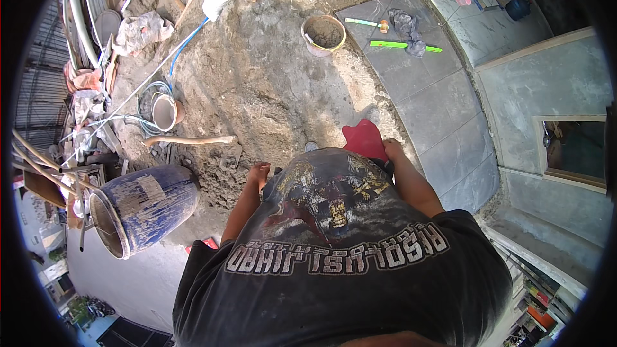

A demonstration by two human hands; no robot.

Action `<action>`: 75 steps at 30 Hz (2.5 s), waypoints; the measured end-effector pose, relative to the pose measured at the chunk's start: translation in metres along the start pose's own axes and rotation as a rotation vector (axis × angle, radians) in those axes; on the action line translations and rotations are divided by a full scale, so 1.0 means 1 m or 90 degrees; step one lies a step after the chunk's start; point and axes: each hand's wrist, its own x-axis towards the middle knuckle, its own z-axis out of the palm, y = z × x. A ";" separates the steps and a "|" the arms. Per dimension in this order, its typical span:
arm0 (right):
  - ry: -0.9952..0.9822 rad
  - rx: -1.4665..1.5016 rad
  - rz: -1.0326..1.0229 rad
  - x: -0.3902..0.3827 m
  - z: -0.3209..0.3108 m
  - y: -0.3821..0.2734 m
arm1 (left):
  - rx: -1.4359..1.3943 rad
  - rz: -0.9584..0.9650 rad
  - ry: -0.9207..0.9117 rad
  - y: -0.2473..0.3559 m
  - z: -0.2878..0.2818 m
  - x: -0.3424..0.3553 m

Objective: Tiling a floor area in a renovation site.

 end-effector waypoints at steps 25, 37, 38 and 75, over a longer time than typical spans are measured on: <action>0.002 0.027 0.015 -0.006 -0.006 -0.005 | 0.110 0.063 0.015 0.037 0.003 -0.023; 0.018 -0.014 0.002 0.001 -0.003 0.002 | 0.098 0.064 0.009 0.020 0.004 -0.012; 0.016 -0.017 -0.001 0.002 -0.002 0.002 | 0.074 0.063 0.011 0.007 0.004 -0.006; -0.002 -0.002 0.014 -0.001 -0.001 0.001 | 0.177 0.119 0.038 0.011 0.002 -0.010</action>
